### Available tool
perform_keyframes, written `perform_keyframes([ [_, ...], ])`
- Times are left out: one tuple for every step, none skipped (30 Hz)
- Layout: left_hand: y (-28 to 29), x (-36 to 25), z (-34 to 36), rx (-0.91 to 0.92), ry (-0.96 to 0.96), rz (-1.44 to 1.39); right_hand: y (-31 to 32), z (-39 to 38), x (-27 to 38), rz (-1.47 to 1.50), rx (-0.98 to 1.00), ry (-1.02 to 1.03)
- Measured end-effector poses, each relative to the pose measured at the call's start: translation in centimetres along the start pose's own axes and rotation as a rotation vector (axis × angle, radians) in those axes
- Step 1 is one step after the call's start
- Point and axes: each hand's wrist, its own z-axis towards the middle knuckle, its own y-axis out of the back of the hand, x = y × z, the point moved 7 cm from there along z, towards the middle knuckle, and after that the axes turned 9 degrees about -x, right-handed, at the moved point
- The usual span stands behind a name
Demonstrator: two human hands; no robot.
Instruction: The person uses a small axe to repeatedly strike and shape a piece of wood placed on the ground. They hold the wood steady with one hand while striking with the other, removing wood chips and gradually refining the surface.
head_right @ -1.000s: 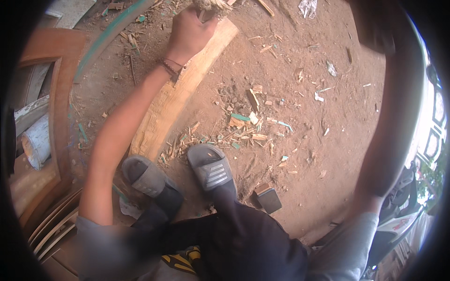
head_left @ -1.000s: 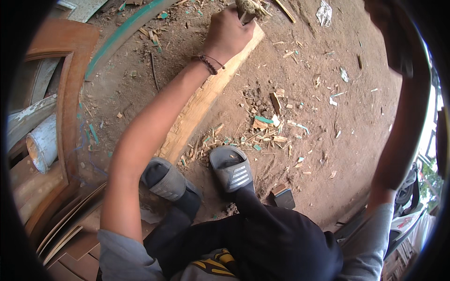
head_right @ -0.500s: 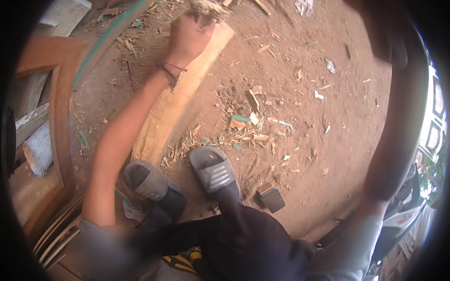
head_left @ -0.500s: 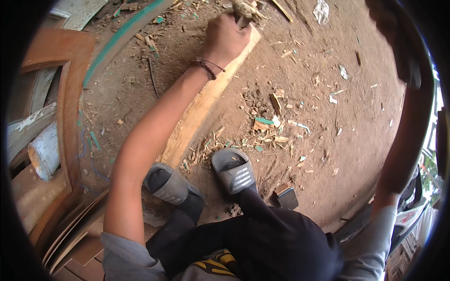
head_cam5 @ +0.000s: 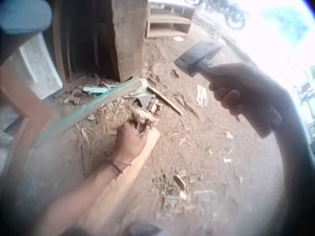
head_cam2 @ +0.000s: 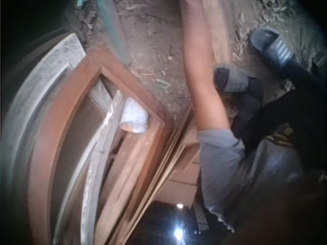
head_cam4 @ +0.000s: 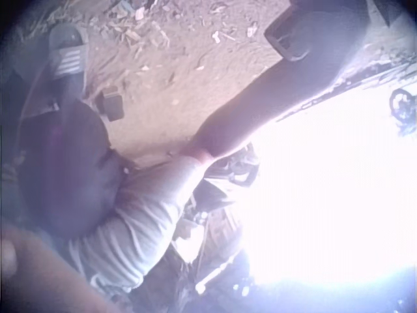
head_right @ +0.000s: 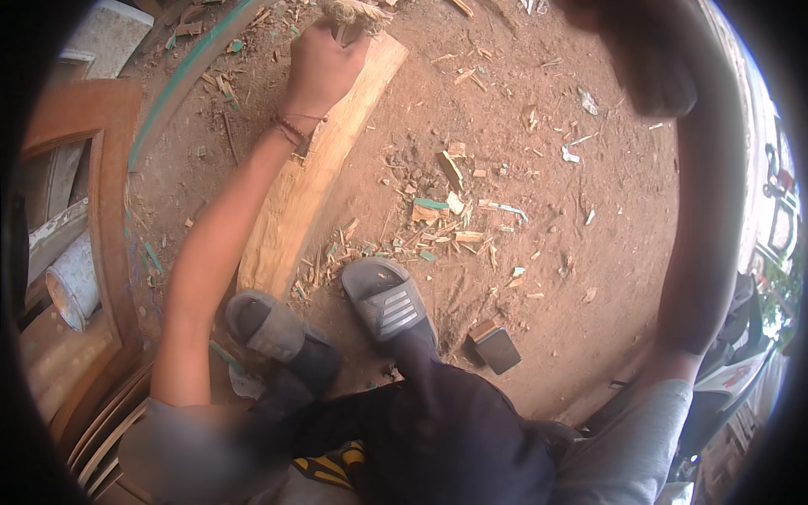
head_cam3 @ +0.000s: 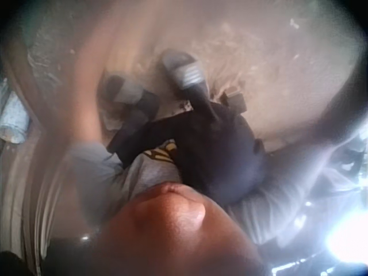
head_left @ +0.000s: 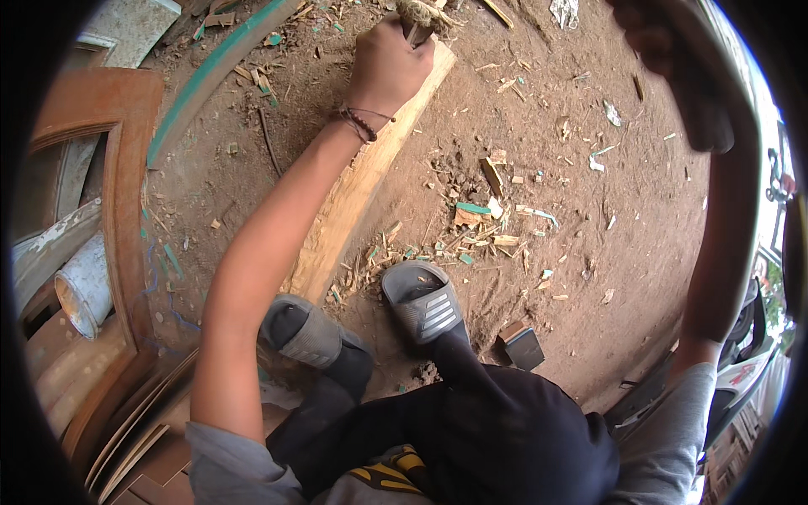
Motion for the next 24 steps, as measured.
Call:
perform_keyframes([
  [-0.5, 0.4, 0.0, 0.074, 0.059, -0.009, -0.6, -0.3, 2.4, 0.133, 0.059, 0.216],
  [-0.7, 0.5, 0.0, 0.088, 0.071, 0.005, -2.0, -0.3, 4.0, 0.213, 0.203, 0.311],
  [-0.8, 0.6, 0.1, 0.099, 0.079, 0.024, -3.7, -1.2, 5.1, 0.303, 0.360, 0.390],
  [-0.6, 0.6, 0.1, 0.085, 0.089, 0.045, -3.5, -0.7, 4.7, 0.365, 0.189, 0.371],
  [-0.5, 0.4, 0.1, 0.069, 0.049, 0.050, -4.3, -0.6, 3.6, 0.425, 0.011, 0.354],
  [-0.2, 0.0, 0.2, 0.026, 0.000, 0.043, -5.0, -0.9, 2.0, 0.372, 0.003, 0.309],
  [0.0, -0.3, 0.1, -0.004, -0.051, 0.032, -6.0, -1.5, 0.5, 0.319, -0.002, 0.264],
  [0.0, 0.0, 0.1, 0.004, -0.006, 0.030, -7.4, -2.1, -1.5, 0.157, 0.171, 0.181],
  [-0.2, 0.3, 0.0, 0.031, 0.030, 0.022, -8.6, -2.7, -3.1, -0.002, 0.338, 0.095],
  [-0.2, 0.7, -0.2, 0.061, 0.070, 0.019, -9.2, -3.5, -4.8, -0.160, 0.507, 0.004],
  [-0.6, 1.2, -0.3, 0.093, 0.146, -0.001, -8.8, -3.5, -4.8, -0.033, 0.583, -0.043],
  [-0.2, 0.9, -0.5, 0.055, 0.092, -0.002, -8.0, -3.9, -6.8, 0.164, 0.564, -0.497],
  [-0.2, 0.8, -0.4, 0.041, 0.059, 0.022, -5.9, -3.1, -5.7, 0.131, 0.501, -0.402],
  [-0.2, 0.6, -0.5, 0.040, 0.028, 0.040, -4.5, -2.2, -4.1, 0.050, 0.425, -0.174],
  [-0.2, 0.6, -0.3, 0.021, 0.023, 0.012, -2.8, -1.6, -2.3, -0.054, 0.320, 0.044],
  [-0.3, 0.8, -0.4, 0.035, 0.060, 0.011, -2.2, -1.3, 0.6, -0.213, 0.209, 0.409],
  [-0.5, 1.0, -0.3, 0.057, 0.083, -0.015, -1.9, -2.1, 3.3, -0.371, 0.085, 0.774],
  [-0.7, 1.1, -0.3, 0.076, 0.106, -0.047, -2.2, -2.3, 4.3, -0.458, -0.021, 0.924],
  [-0.6, 1.0, -0.3, 0.054, 0.096, -0.025, -2.8, -2.9, 5.3, -0.548, -0.152, 1.063],
  [-0.4, 0.8, -0.2, 0.032, 0.088, 0.005, -2.9, -1.9, 4.6, -0.247, -0.124, 0.867],
  [-0.1, 0.7, -0.3, 0.013, 0.080, 0.039, -3.1, -1.4, 3.9, 0.084, -0.130, 0.692],
  [-0.1, 0.5, -0.3, 0.017, 0.067, 0.014, -5.0, -0.8, 1.6, 0.210, 0.021, 0.517],
  [0.0, 0.2, -0.3, 0.020, 0.047, -0.015, -6.8, -0.7, -0.4, 0.324, 0.139, 0.323],
  [0.0, 0.0, -0.3, 0.024, 0.033, -0.042, -8.2, -0.8, -3.2, 0.091, 0.292, 0.146],
])
